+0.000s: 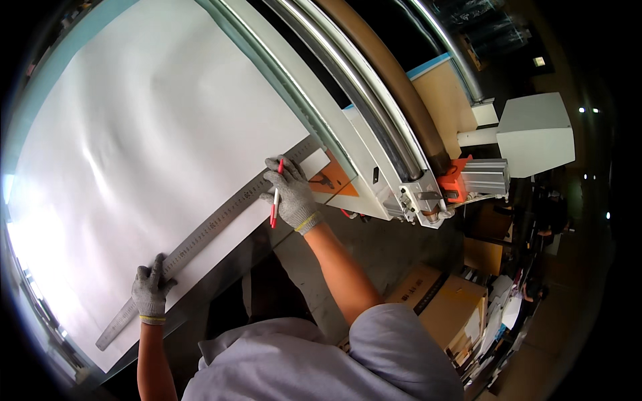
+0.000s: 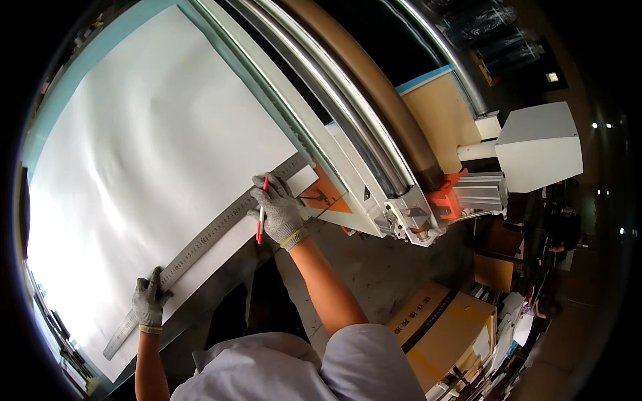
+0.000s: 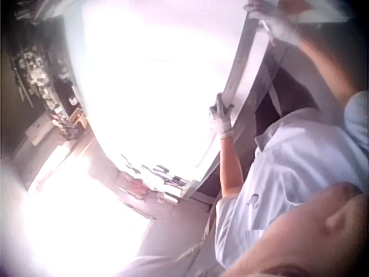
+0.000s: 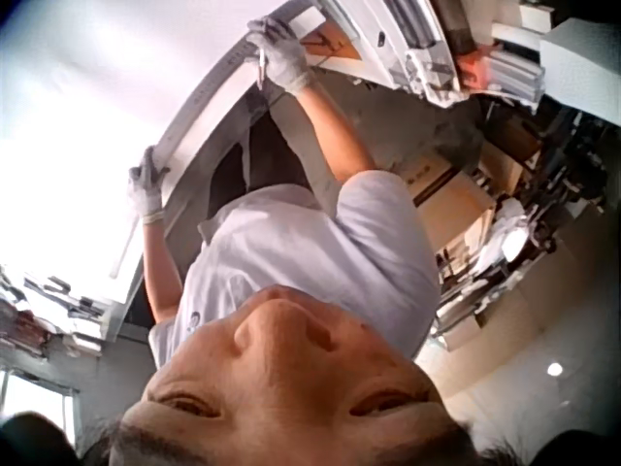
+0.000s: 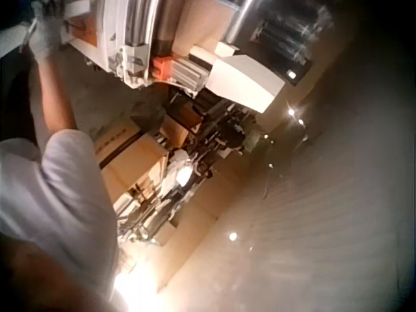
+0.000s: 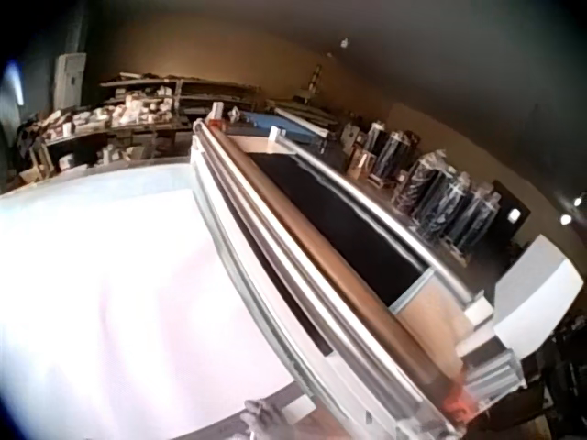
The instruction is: The person measures and marks a large sheet of white paper on a workbench using a metal ruler and a red pen. They also reference a logbook and use a calculator on the desk before continuing to measure and mark the paper.
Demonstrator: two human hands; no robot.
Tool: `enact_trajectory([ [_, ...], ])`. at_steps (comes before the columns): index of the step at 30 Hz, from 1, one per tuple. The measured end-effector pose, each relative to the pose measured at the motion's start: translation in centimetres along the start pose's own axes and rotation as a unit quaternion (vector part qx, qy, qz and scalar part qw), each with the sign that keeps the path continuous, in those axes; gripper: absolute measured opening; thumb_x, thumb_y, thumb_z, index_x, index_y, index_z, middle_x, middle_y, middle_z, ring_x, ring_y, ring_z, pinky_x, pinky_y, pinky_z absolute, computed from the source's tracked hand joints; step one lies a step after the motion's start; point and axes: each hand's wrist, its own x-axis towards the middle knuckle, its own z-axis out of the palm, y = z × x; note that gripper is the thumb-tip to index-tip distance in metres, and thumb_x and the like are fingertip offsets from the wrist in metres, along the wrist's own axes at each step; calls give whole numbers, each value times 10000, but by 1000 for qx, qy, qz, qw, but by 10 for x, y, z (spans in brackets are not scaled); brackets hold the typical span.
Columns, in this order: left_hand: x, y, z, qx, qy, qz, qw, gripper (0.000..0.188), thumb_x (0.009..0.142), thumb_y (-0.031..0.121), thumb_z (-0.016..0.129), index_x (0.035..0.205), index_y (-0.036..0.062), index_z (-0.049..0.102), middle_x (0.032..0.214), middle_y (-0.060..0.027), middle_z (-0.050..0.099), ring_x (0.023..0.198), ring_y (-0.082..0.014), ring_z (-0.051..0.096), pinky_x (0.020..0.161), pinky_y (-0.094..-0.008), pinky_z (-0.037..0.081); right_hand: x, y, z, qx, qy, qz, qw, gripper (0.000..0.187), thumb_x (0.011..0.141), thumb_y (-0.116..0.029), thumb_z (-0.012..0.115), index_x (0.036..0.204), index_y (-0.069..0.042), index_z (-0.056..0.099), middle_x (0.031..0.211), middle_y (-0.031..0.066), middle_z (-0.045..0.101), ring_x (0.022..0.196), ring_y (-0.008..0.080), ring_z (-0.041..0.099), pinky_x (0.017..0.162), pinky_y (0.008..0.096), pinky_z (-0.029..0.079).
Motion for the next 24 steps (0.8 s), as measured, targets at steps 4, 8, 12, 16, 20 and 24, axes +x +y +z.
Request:
enact_trajectory([
  [4, -2, -1, 9, 5, 23, 5, 1000, 892, 555, 250, 895, 1399, 241, 611, 848, -50, 507, 723, -242, 559, 643, -403, 502, -1, 10, -1, 5, -14, 1, 1000, 449, 751, -199, 822, 1118, -39, 619, 1397, 144, 582, 1352, 401, 476, 1119, 507, 421],
  [8, -5, -2, 15, 20, 21, -8, 1000, 885, 580, 209, 886, 1417, 208, 597, 859, -63, 490, 782, -259, 558, 714, -422, 501, -1, 12, -1, 13, -11, -3, 1000, 432, 787, -222, 789, 1133, -35, 609, 1414, 148, 574, 1370, 398, 462, 1145, 530, 386],
  [12, -5, 19, 4, 132, 61, 13, 989, 786, 699, 208, 826, 1440, 159, 568, 1079, -133, 548, 1077, -341, 564, 953, -472, 470, -2, 17, 3, 2, -12, -12, 1000, 415, 806, -210, 766, 1137, -31, 590, 1400, 166, 571, 1368, 400, 456, 1155, 551, 368],
  [16, -14, 27, 12, 48, 69, -57, 995, 696, 825, 160, 717, 1485, 124, 500, 1415, -195, 493, 1353, -420, 442, 1130, -516, 368, 1, 15, 0, 1, -17, -18, 1000, 411, 820, -226, 745, 1134, -21, 578, 1381, 180, 570, 1372, 403, 443, 1161, 557, 360],
  [20, -27, 13, 30, 44, 107, -52, 992, 506, 902, 78, 646, 1386, 12, 514, 1433, -221, 512, 1330, -424, 490, 1119, -512, 388, 0, 15, 1, -4, -4, -20, 1000, 401, 810, -220, 751, 1113, -25, 576, 1380, 178, 570, 1368, 395, 454, 1165, 554, 362],
  [24, -30, 17, 37, 45, 132, -59, 988, 411, 927, 25, 616, 1324, -20, 517, 1406, -239, 533, 1316, -419, 514, 1104, -497, 414, 1, 16, 0, 17, 18, -21, 999, 377, 783, -193, 774, 1062, -46, 569, 1350, 158, 591, 1347, 387, 481, 1156, 552, 379],
])
